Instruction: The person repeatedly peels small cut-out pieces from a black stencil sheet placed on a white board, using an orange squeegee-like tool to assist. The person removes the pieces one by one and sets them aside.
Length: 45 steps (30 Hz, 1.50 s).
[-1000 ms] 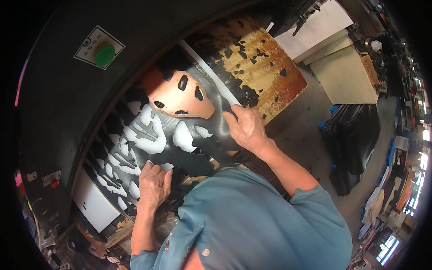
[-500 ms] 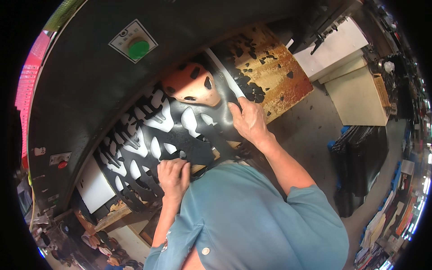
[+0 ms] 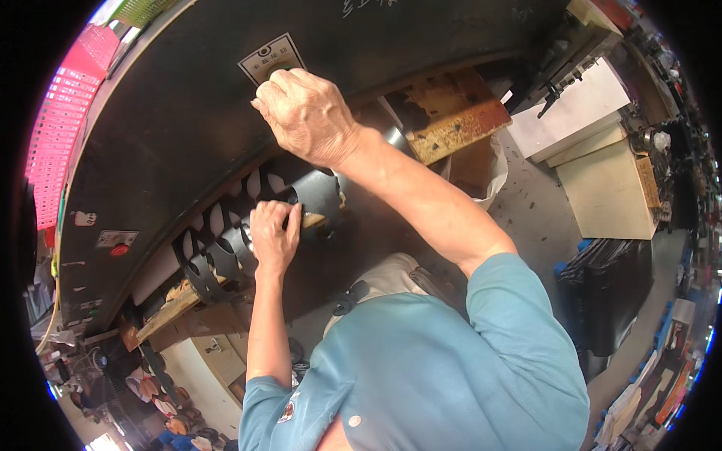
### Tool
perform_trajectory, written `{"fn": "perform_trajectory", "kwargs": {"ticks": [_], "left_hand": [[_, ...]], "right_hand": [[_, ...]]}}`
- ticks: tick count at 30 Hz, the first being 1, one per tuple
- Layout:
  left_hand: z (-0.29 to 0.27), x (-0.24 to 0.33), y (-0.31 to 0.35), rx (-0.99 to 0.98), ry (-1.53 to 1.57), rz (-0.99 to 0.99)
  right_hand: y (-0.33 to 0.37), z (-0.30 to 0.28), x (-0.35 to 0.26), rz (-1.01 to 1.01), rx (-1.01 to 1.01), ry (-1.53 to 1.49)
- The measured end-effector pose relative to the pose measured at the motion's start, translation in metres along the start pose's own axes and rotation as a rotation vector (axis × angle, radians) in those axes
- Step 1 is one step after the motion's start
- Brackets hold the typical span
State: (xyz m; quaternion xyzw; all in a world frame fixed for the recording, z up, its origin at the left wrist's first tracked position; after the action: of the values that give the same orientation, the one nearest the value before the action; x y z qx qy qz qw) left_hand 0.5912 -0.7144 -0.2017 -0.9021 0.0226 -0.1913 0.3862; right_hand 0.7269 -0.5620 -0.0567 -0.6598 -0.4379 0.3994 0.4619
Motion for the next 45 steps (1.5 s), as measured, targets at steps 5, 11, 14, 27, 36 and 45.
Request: {"fn": "perform_trajectory", "kwargs": {"ticks": [5,11,14,27,36,45], "left_hand": [[0.006,0.0,-0.005,0.023,-0.05,-0.022],[0.007,0.001,-0.016,-0.006,-0.038,-0.06],[0.005,0.0,-0.016,-0.013,-0.023,-0.061],[0.013,-0.004,-0.008,-0.019,-0.054,-0.135],[0.01,-0.001,0.019,-0.064,-0.043,-0.126],[-0.027,0.028,0.091,-0.095,0.09,-0.171]], "right_hand": [[0.081,-0.035,0.005,0.143,-0.085,-0.056],[0.147,-0.042,-0.004,0.226,-0.176,0.008],[0.152,-0.035,-0.007,0.214,-0.184,0.019],[0.163,-0.029,-0.008,0.244,-0.208,0.043],[0.186,-0.033,-0.024,0.273,-0.256,0.032],[0.18,-0.068,-0.05,0.641,-0.525,-0.165]]}}
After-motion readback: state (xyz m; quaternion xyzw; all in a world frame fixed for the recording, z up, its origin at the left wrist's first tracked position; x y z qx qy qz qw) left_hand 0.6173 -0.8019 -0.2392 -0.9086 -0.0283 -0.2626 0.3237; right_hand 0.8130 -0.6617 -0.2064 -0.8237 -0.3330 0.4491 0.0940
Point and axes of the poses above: each hand's wrist, its own y-axis away from the middle knuckle, its own z-axis out of the palm, x = y × z, the point moved 3 cm from there along -y, towards the middle knuckle, and after that the axes turned 11 degrees about x, right-handed, at the moved point
